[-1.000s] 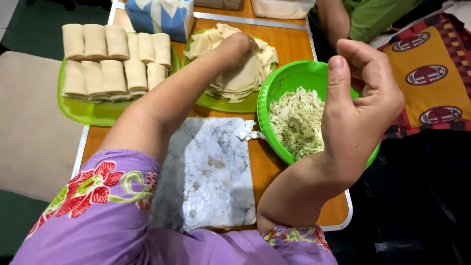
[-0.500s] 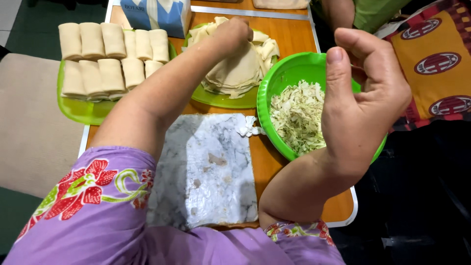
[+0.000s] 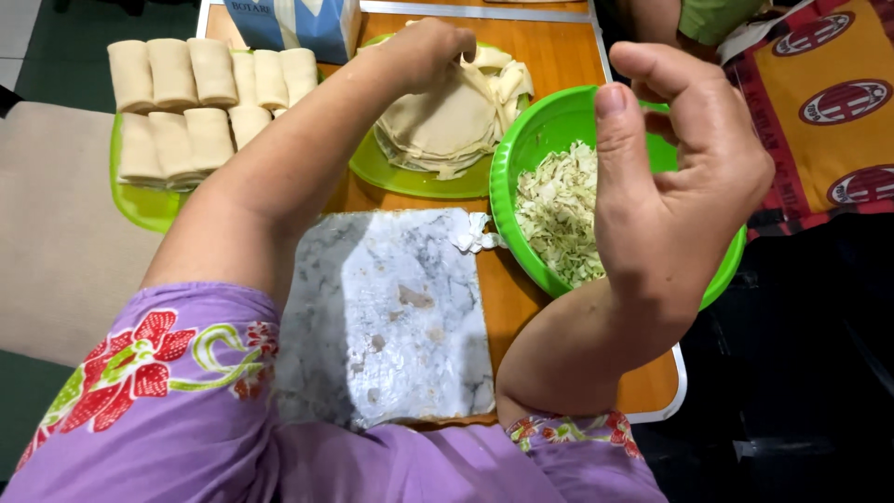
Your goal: Wrapping and rolling pastries with vegetable filling.
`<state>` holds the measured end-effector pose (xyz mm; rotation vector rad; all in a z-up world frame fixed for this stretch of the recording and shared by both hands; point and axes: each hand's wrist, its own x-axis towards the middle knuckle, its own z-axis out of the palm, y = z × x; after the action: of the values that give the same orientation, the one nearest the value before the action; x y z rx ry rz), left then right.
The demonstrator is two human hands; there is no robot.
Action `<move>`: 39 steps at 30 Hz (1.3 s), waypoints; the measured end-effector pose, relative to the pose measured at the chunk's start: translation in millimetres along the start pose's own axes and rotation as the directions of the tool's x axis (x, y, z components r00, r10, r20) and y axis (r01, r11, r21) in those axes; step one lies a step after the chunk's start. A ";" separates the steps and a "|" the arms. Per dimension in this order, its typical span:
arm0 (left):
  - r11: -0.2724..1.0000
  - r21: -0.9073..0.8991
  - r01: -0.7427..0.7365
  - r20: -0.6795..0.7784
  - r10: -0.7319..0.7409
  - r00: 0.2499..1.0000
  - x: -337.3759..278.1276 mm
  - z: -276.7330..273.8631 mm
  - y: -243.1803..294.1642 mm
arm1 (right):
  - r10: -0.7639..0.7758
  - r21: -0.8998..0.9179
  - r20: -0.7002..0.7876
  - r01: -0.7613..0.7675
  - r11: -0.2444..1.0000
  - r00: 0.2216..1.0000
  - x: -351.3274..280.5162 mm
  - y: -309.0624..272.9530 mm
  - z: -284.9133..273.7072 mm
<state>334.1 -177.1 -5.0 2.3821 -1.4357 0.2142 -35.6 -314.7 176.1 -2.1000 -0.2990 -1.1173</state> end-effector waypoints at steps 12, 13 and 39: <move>0.992 -0.114 -0.053 -0.147 0.035 0.988 -23.1 -3.8 -5.7 | -0.029 -0.040 0.004 0.029 0.999 1.000 -1.6 -6.5 -2.5; 0.990 -0.138 -0.039 -0.159 0.017 0.987 -26.7 -9.3 -0.3 | -0.022 -0.039 0.006 0.022 0.999 1.000 -1.0 -7.8 -2.6; 0.621 -0.765 0.174 -0.145 -0.428 0.892 -165.1 -152.1 181.5 | -0.192 0.004 0.298 0.200 0.980 0.935 -4.9 -24.3 72.6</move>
<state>103.9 -61.5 125.3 1.7463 -0.7199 -0.0758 -5.4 -246.4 158.1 -2.3015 -0.6531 -0.9153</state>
